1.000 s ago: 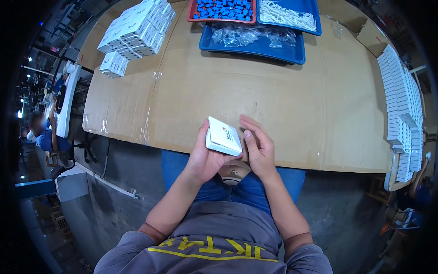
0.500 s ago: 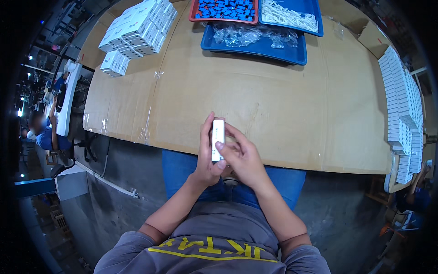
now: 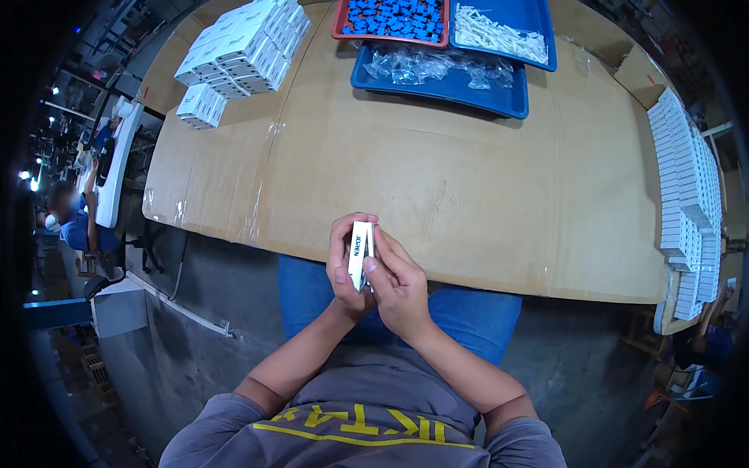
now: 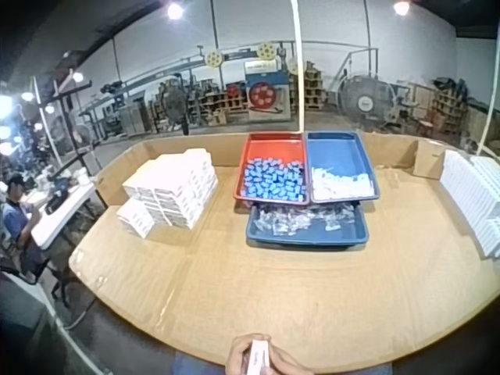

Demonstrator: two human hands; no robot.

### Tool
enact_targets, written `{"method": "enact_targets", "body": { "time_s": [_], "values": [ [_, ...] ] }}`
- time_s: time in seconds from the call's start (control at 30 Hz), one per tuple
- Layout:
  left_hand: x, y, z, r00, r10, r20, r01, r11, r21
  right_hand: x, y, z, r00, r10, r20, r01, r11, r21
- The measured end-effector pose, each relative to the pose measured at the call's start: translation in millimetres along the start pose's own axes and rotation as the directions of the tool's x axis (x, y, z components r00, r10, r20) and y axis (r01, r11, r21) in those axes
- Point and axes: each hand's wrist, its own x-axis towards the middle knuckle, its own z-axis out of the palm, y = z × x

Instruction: The person puts blue plastic caps and white plastic tubes into small plastic bags by hand, then places the filled bags into white boxes.

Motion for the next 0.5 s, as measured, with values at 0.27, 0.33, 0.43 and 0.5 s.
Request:
{"method": "enact_targets", "body": {
  "time_s": [0.27,0.33,0.43,0.5],
  "values": [
    [-0.7,-3.7,0.8,0.999,-0.037,0.004,0.037,0.99,-0.136,2.9,0.6,-0.8,1.0,0.015,-0.023,-0.016,0.999,-0.04],
    [3.4,-5.6,-0.4,0.998,-0.066,0.009,0.067,0.991,-0.116,8.2,-1.7,-3.8,0.997,0.071,-0.04,-0.072,0.997,-0.017],
    [9.7,-15.2,-11.7,0.979,0.07,0.194,-0.117,0.963,0.242,13.7,2.9,-23.0,0.974,0.223,0.031,-0.225,0.963,0.145],
    [8.6,-18.3,-13.3,0.984,-0.042,0.174,0.017,0.99,0.14,15.2,0.6,-33.1,0.977,0.197,0.075,-0.202,0.978,0.053]
  ]
}}
